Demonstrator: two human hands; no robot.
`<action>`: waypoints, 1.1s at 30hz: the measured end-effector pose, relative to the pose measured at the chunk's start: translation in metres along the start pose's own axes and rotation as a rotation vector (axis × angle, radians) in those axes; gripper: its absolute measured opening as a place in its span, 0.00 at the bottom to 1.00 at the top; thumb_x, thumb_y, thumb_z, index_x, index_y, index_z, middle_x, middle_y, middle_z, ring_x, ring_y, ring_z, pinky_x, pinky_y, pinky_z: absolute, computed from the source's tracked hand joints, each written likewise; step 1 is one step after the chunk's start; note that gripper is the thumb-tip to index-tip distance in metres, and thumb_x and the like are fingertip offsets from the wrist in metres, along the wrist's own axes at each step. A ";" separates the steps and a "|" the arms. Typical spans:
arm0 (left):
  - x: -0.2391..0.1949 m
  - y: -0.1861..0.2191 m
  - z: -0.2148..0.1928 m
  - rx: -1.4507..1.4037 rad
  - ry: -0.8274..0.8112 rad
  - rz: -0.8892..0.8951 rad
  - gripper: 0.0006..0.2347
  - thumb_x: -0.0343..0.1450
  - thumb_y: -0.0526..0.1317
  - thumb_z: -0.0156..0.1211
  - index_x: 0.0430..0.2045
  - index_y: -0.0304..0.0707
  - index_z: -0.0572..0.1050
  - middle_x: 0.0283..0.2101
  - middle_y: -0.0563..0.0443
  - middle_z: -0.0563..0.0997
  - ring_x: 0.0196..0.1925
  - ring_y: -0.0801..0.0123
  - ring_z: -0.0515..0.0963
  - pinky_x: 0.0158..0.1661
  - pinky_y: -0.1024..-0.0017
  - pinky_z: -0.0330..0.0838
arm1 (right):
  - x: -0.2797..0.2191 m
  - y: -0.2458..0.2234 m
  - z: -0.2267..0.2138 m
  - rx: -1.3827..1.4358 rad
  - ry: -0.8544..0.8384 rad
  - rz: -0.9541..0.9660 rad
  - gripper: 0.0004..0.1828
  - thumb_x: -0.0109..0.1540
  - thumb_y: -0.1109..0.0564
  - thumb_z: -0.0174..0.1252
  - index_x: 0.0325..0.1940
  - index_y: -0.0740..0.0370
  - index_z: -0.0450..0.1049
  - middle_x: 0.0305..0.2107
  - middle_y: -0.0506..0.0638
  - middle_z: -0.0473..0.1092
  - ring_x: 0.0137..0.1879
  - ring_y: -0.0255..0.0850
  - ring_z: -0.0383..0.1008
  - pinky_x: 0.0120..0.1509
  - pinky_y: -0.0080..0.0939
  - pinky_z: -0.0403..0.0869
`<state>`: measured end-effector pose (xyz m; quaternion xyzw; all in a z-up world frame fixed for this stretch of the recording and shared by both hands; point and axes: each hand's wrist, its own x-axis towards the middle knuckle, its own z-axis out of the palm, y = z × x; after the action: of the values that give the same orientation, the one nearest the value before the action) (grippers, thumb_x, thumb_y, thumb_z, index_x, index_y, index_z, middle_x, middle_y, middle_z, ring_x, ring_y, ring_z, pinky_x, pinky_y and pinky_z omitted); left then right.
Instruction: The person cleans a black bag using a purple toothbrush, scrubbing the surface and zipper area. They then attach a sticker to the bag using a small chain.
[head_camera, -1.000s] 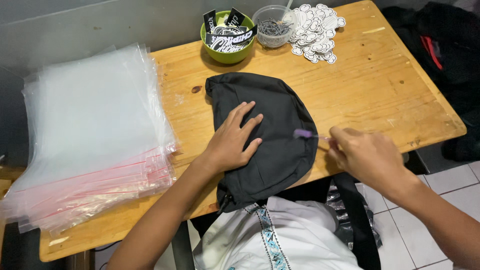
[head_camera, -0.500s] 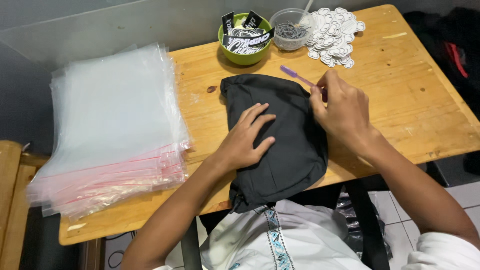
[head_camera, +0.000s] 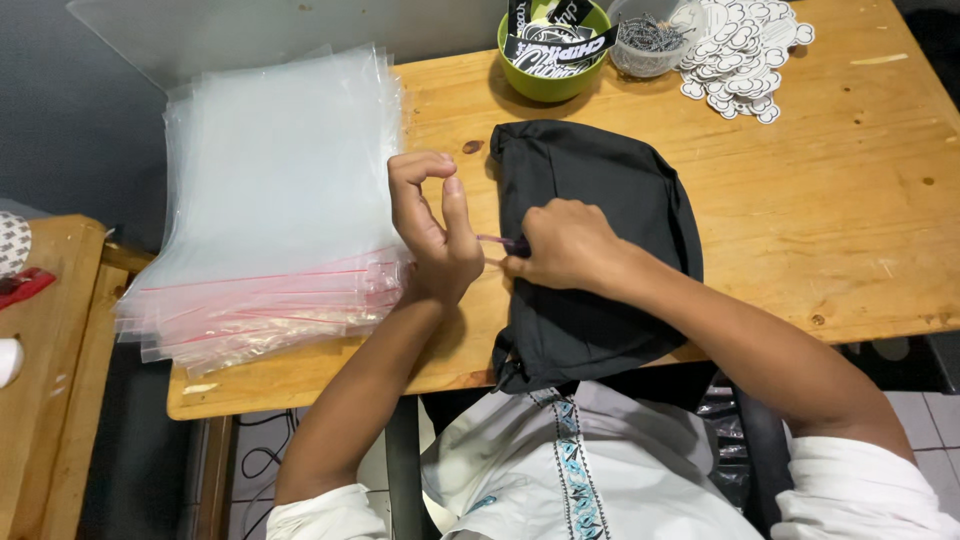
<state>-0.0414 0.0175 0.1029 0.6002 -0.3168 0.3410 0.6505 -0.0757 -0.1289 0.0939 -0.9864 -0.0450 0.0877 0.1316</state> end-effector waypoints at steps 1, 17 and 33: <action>-0.001 0.001 -0.002 0.000 0.000 -0.003 0.02 0.75 0.33 0.45 0.34 0.36 0.66 0.37 0.51 0.65 0.46 0.62 0.71 0.52 0.67 0.65 | -0.002 0.000 -0.001 0.001 -0.003 0.001 0.27 0.55 0.36 0.63 0.16 0.61 0.73 0.11 0.58 0.69 0.24 0.57 0.76 0.30 0.53 0.75; 0.007 0.048 0.003 -0.121 -0.418 0.226 0.05 0.71 0.33 0.51 0.36 0.30 0.70 0.40 0.37 0.73 0.45 0.47 0.76 0.50 0.55 0.72 | -0.082 0.061 -0.129 0.994 0.124 0.009 0.08 0.66 0.58 0.53 0.40 0.61 0.78 0.21 0.39 0.64 0.23 0.25 0.57 0.24 0.26 0.55; -0.032 0.023 0.028 0.107 -1.272 0.249 0.09 0.58 0.29 0.56 0.30 0.32 0.71 0.49 0.37 0.75 0.56 0.39 0.72 0.53 0.49 0.68 | -0.125 0.174 -0.030 0.318 0.223 0.165 0.15 0.69 0.52 0.43 0.48 0.61 0.73 0.44 0.55 0.74 0.50 0.51 0.73 0.55 0.49 0.67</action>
<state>-0.0781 -0.0109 0.0919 0.6753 -0.6899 0.0073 0.2608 -0.1817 -0.3182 0.0960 -0.9571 0.0653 -0.0055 0.2821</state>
